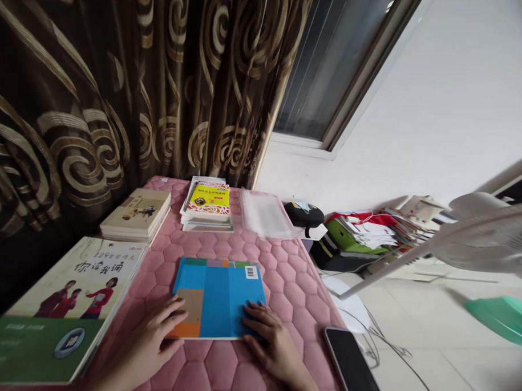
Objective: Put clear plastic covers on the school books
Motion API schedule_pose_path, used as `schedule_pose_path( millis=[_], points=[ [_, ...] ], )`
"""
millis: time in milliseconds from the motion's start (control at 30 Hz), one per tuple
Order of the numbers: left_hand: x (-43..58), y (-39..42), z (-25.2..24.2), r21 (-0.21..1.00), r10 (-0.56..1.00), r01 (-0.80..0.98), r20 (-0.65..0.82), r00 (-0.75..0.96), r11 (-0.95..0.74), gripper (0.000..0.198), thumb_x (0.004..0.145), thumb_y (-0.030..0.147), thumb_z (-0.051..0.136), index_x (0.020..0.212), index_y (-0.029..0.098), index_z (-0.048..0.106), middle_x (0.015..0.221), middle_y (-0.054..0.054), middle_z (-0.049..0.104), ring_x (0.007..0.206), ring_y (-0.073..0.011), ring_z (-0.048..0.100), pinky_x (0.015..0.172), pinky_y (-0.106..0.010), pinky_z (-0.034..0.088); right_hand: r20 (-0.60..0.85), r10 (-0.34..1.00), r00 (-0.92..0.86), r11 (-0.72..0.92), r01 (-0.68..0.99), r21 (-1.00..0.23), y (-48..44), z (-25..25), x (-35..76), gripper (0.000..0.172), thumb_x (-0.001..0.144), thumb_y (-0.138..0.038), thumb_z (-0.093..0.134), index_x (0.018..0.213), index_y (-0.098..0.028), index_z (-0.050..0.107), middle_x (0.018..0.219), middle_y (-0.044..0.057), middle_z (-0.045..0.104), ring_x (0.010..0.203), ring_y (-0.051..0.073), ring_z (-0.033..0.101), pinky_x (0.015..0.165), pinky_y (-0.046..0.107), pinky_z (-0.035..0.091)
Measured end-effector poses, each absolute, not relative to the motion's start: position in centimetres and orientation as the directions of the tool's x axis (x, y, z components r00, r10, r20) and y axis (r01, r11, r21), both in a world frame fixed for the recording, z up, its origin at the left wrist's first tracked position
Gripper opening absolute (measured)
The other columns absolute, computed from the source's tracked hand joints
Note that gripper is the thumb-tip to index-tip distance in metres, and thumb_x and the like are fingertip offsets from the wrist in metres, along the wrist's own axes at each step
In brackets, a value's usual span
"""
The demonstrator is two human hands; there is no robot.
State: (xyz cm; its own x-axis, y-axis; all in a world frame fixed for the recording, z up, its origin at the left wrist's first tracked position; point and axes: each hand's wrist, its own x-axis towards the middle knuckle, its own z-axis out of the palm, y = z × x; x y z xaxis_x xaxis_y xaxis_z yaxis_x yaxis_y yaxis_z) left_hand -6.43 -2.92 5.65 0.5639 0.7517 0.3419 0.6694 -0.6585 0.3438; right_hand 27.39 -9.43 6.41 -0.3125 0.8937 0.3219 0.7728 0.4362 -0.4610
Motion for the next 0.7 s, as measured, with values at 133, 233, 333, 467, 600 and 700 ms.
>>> schedule_pose_path(
  millis=[133, 233, 333, 467, 600, 700],
  points=[
    [-6.5, -2.7, 5.2, 0.339, 0.750, 0.670, 0.339, 0.568, -0.661, 0.044, 0.080, 0.019, 0.062, 0.121, 0.033, 0.068, 0.136, -0.001, 0.063, 0.121, -0.0229, 0.062, 0.099, -0.035, 0.053, 0.321, 0.897, -0.303, 0.431, 0.761, -0.484, -9.4, 6.2, 27.5, 0.031, 0.092, -0.038, 0.058, 0.115, -0.023, 0.072, 0.126, 0.013, 0.067, 0.126, 0.028, 0.057, 0.108, 0.053, 0.045],
    [-6.5, -2.7, 5.3, 0.330, 0.746, 0.670, 0.326, 0.581, -0.665, 0.042, 0.081, 0.020, 0.060, 0.120, 0.033, 0.068, 0.135, -0.002, 0.063, 0.120, -0.0230, 0.063, 0.098, -0.035, 0.054, 0.320, 0.902, -0.288, 0.419, 0.759, -0.498, -9.5, 6.1, 27.6, 0.029, 0.093, -0.038, 0.056, 0.111, -0.023, 0.073, 0.126, 0.012, 0.067, 0.127, 0.028, 0.056, 0.108, 0.053, 0.045],
    [-6.3, -2.8, 5.9, 0.336, 0.751, 0.672, 0.318, 0.578, -0.660, 0.038, 0.083, 0.023, 0.059, 0.119, 0.033, 0.069, 0.135, -0.002, 0.064, 0.121, -0.0233, 0.062, 0.098, -0.036, 0.055, 0.326, 0.899, -0.292, 0.425, 0.760, -0.492, -9.6, 6.3, 27.5, 0.032, 0.090, -0.041, 0.060, 0.114, -0.023, 0.072, 0.127, 0.013, 0.066, 0.127, 0.029, 0.056, 0.108, 0.054, 0.044],
    [-6.1, -2.6, 6.5, 0.381, 0.755, 0.652, 0.325, 0.569, -0.655, 0.031, 0.088, 0.030, 0.057, 0.115, 0.033, 0.071, 0.130, -0.001, 0.067, 0.119, -0.0228, 0.064, 0.097, -0.036, 0.055, 0.330, 0.896, -0.296, 0.430, 0.761, -0.486, -9.6, 6.3, 27.5, 0.034, 0.089, -0.043, 0.061, 0.115, -0.023, 0.071, 0.127, 0.013, 0.066, 0.126, 0.029, 0.057, 0.108, 0.054, 0.044],
    [-5.9, -2.1, 6.4, 0.517, 0.786, 0.595, 0.343, 0.515, -0.615, 0.026, 0.090, 0.034, 0.053, 0.104, 0.031, 0.074, 0.116, 0.000, 0.074, 0.110, -0.0204, 0.069, 0.093, -0.031, 0.057, 0.328, 0.907, -0.265, 0.410, 0.737, -0.537, -9.4, 6.3, 27.4, 0.032, 0.093, -0.041, 0.056, 0.114, -0.023, 0.072, 0.122, 0.012, 0.069, 0.125, 0.028, 0.058, 0.107, 0.053, 0.045],
    [-5.8, -1.6, 6.7, 0.655, 0.875, 0.586, 0.297, 0.382, -0.478, 0.025, 0.089, 0.038, 0.051, 0.095, 0.030, 0.074, 0.102, 0.001, 0.078, 0.095, -0.0193, 0.074, 0.084, -0.027, 0.059, 0.302, 0.932, -0.198, 0.345, 0.735, -0.583, -9.3, 6.8, 27.3, 0.032, 0.097, -0.042, 0.050, 0.108, -0.024, 0.074, 0.112, 0.009, 0.073, 0.117, 0.026, 0.063, 0.104, 0.048, 0.048]
  ],
)
